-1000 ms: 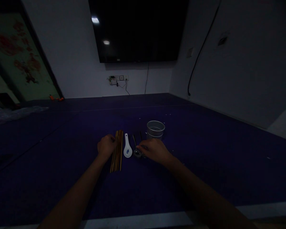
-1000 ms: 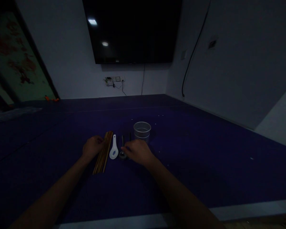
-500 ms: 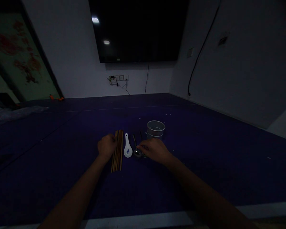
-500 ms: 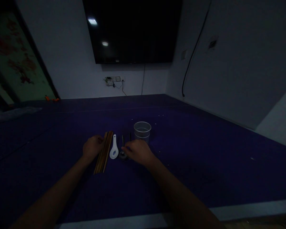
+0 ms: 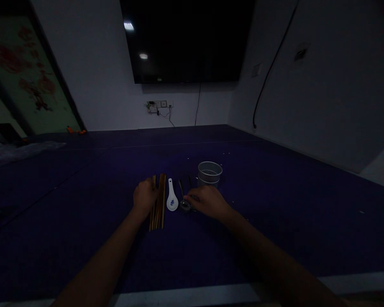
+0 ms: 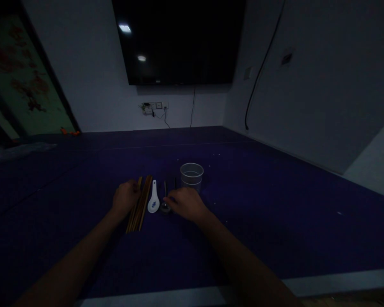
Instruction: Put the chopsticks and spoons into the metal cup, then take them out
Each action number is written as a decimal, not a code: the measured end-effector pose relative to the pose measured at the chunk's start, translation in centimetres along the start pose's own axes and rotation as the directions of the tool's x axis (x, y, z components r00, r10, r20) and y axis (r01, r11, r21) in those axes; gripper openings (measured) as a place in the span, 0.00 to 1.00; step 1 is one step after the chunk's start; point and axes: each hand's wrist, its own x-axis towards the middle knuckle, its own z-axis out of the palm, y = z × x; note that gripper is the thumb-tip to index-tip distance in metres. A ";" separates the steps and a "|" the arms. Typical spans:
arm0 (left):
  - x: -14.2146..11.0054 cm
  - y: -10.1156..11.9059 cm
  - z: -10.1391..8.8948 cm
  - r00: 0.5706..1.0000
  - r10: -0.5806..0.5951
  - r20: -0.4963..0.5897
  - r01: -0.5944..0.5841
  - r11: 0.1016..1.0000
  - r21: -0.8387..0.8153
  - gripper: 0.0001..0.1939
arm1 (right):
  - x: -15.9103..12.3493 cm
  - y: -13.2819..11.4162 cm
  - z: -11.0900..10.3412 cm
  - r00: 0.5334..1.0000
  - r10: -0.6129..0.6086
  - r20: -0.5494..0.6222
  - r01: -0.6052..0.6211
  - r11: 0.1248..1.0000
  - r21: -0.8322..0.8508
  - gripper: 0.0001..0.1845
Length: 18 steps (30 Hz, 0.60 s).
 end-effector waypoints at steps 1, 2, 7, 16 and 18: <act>0.0 0.0 0.0 1.000 0.007 -0.001 -0.007 1.000 -0.003 0.09 | 0.0 0.0 0.0 1.000 -0.004 0.001 0.004 1.000 0.000 0.18; 0.1 0.0 0.1 1.000 0.017 0.002 -0.017 1.000 -0.008 0.09 | 0.0 0.0 0.0 1.000 -0.008 0.003 0.008 1.000 -0.001 0.18; 0.3 -0.1 0.3 0.999 0.043 0.013 -0.043 0.998 -0.037 0.10 | 0.0 0.1 -0.1 1.000 0.004 0.014 -0.004 1.000 -0.003 0.18; 0.2 0.0 0.2 1.000 0.028 0.009 -0.027 0.999 -0.035 0.09 | 0.0 0.1 0.0 1.000 -0.015 -0.011 0.014 1.000 -0.010 0.18; 0.1 0.2 0.0 1.000 0.027 0.011 -0.027 1.000 -0.016 0.09 | 0.0 0.0 -0.1 1.000 -0.005 -0.005 0.005 1.000 -0.017 0.19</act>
